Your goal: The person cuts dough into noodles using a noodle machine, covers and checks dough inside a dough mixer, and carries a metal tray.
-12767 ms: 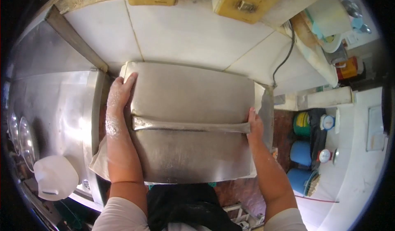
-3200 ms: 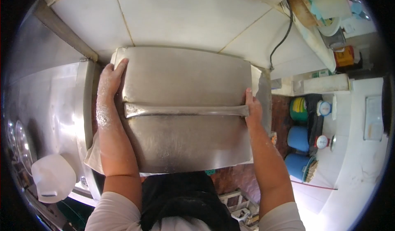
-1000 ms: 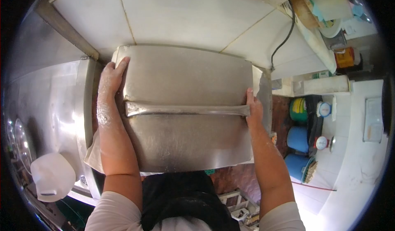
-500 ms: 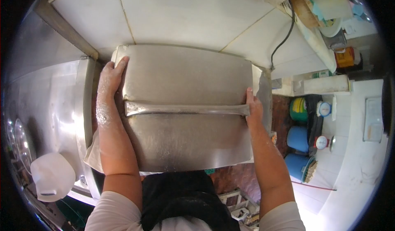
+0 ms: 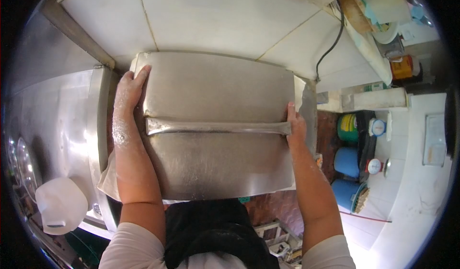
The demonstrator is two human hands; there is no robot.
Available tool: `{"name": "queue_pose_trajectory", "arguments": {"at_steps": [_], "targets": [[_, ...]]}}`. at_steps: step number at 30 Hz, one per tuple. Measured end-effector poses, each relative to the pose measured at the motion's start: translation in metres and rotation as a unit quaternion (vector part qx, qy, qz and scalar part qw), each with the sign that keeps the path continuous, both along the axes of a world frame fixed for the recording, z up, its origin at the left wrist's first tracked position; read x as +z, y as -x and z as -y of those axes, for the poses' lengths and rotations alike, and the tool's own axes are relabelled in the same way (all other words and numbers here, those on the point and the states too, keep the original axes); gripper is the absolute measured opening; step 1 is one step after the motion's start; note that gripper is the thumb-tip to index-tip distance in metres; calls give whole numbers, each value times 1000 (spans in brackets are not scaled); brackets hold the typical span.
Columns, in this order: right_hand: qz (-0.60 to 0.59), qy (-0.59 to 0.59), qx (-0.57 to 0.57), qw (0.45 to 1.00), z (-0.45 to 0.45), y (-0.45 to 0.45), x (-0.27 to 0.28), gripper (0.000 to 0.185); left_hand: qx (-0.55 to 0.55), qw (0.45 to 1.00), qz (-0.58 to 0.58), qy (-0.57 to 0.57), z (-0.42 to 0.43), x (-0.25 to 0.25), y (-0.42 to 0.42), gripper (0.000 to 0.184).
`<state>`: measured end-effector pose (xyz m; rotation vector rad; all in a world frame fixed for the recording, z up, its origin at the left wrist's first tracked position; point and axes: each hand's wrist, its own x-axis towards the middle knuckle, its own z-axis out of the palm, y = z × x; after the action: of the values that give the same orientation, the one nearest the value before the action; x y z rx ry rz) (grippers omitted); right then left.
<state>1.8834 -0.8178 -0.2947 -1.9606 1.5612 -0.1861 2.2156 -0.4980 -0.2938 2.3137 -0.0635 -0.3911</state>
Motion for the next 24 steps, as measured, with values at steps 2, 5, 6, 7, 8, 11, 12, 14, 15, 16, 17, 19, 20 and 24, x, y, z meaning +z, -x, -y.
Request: {"name": "queue_pose_trajectory", "arguments": {"at_steps": [2,5,6,7,8,11,12,14,15,16,17,19,20,24], "targets": [[-3,8,11,1000,-1,0,1,83,-4,1000,-2,-5,0,1,0,83],[-23,12,13,1000,-3,-3,7,83,-14,1000,-12,1,0,9,2,97],[-22,10,12,1000,-3,-3,7,83,-16,1000,-17,2,0,10,2,97],[-21,8,11,1000,-4,-3,7,83,-18,1000,-23,3,0,11,2,97],[-19,5,10,1000,-4,-3,7,83,-19,999,-28,4,0,11,1,98],[-18,15,-4,1000,-7,-5,8,82,-5,1000,-6,-4,0,6,1,97],[-24,18,0,1000,-8,-6,10,82,-4,1000,-4,0,-1,1,0,96],[-36,23,7,999,-9,-7,14,82,-3,1000,1,6,-2,-7,-4,94],[-35,22,9,999,-8,-7,13,81,-4,1000,0,6,-2,-8,-5,93],[-34,21,11,999,-7,-6,13,81,-6,1000,-1,5,-3,-9,-5,93],[-33,21,13,999,-7,-6,12,81,-8,1000,-2,5,-2,-6,-5,92],[-31,18,13,999,-6,-5,12,81,-10,1000,3,-2,-1,-2,-2,84],[-30,16,12,999,-6,-5,12,82,-11,1000,5,-6,0,1,0,80],[-34,23,2,999,-7,-5,10,83,-11,1000,-1,-10,1,5,1,82]]}}
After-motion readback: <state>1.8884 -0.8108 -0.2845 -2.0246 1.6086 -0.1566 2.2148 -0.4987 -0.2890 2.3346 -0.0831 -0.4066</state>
